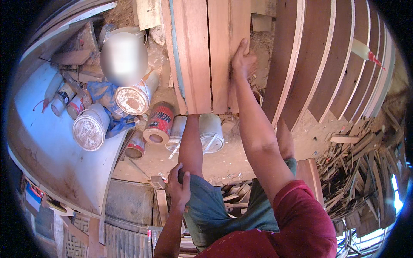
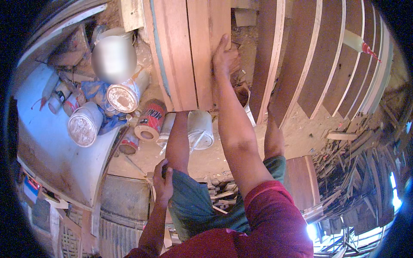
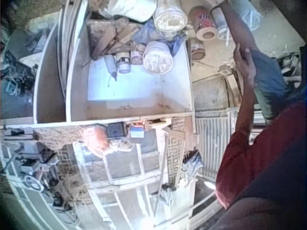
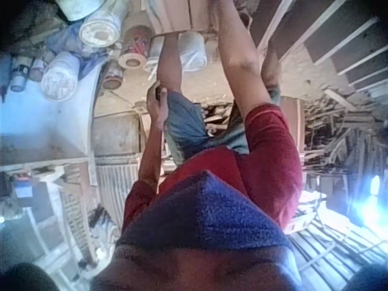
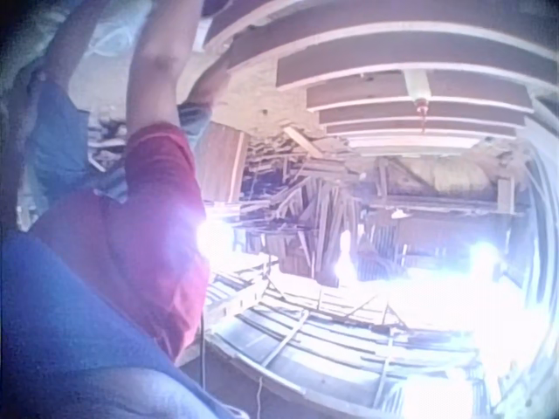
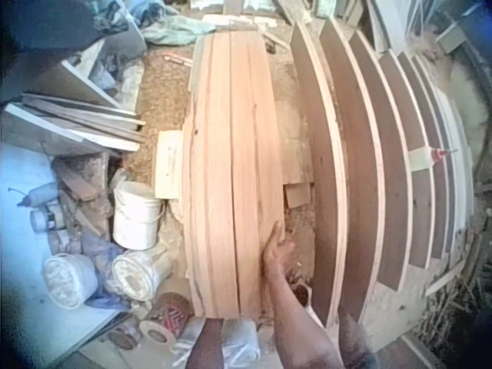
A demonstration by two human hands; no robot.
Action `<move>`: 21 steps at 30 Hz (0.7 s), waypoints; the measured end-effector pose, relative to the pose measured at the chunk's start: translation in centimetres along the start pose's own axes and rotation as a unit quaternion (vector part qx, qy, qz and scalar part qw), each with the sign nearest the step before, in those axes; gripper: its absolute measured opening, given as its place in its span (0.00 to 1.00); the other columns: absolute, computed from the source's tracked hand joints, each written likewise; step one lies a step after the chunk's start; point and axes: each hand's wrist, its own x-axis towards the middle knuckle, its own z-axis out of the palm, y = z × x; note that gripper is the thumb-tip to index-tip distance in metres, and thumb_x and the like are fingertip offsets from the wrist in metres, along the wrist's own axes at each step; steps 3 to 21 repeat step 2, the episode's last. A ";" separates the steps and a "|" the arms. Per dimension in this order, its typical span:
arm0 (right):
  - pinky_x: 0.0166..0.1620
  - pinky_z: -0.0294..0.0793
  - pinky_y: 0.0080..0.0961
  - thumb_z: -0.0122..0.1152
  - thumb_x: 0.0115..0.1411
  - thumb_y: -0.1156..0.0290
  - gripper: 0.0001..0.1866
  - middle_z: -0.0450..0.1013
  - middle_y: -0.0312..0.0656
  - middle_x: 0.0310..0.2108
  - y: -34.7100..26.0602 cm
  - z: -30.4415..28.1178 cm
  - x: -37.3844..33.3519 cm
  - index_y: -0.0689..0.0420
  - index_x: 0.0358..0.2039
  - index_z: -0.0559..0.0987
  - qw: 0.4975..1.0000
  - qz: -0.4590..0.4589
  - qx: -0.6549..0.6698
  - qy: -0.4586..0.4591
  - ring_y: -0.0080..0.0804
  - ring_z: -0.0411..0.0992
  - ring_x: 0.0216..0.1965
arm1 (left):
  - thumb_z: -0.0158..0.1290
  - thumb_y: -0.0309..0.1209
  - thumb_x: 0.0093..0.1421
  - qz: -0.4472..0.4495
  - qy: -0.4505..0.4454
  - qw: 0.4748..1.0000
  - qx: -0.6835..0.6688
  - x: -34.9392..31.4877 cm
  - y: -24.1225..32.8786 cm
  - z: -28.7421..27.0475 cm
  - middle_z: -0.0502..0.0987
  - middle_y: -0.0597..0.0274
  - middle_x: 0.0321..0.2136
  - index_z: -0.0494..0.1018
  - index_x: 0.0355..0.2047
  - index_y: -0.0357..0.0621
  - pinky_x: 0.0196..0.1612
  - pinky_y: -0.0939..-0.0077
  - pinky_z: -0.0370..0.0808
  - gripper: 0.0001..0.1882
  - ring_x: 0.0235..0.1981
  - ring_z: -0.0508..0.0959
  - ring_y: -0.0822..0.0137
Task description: The person organizes several long wooden planks on the floor, aligns them side by side, and applies wood glue from a plastic bottle along the edges.
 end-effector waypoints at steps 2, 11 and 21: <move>0.46 0.72 0.53 0.45 0.58 0.25 0.50 0.78 0.66 0.32 -0.2 0.3 -0.2 0.70 0.36 0.84 0.998 -0.024 0.039 0.037 0.61 0.78 0.39 | 0.54 0.45 0.66 0.004 0.002 1.000 -0.009 0.0 -0.8 0.1 0.75 0.45 0.53 0.70 0.57 0.38 0.61 0.56 0.68 0.27 0.56 0.73 0.47; 0.46 0.72 0.53 0.45 0.58 0.25 0.50 0.78 0.66 0.32 -0.2 0.3 -0.2 0.70 0.36 0.84 0.998 -0.024 0.039 0.037 0.61 0.78 0.39 | 0.54 0.45 0.66 0.004 0.002 1.000 -0.009 0.0 -0.8 0.1 0.75 0.45 0.53 0.70 0.57 0.38 0.61 0.56 0.68 0.27 0.56 0.73 0.47; 0.46 0.72 0.53 0.45 0.58 0.25 0.50 0.78 0.66 0.32 -0.2 0.3 -0.2 0.70 0.36 0.84 0.998 -0.024 0.039 0.037 0.61 0.78 0.39 | 0.54 0.45 0.66 0.004 0.002 1.000 -0.009 0.0 -0.8 0.1 0.75 0.45 0.53 0.70 0.57 0.38 0.61 0.56 0.68 0.27 0.56 0.73 0.47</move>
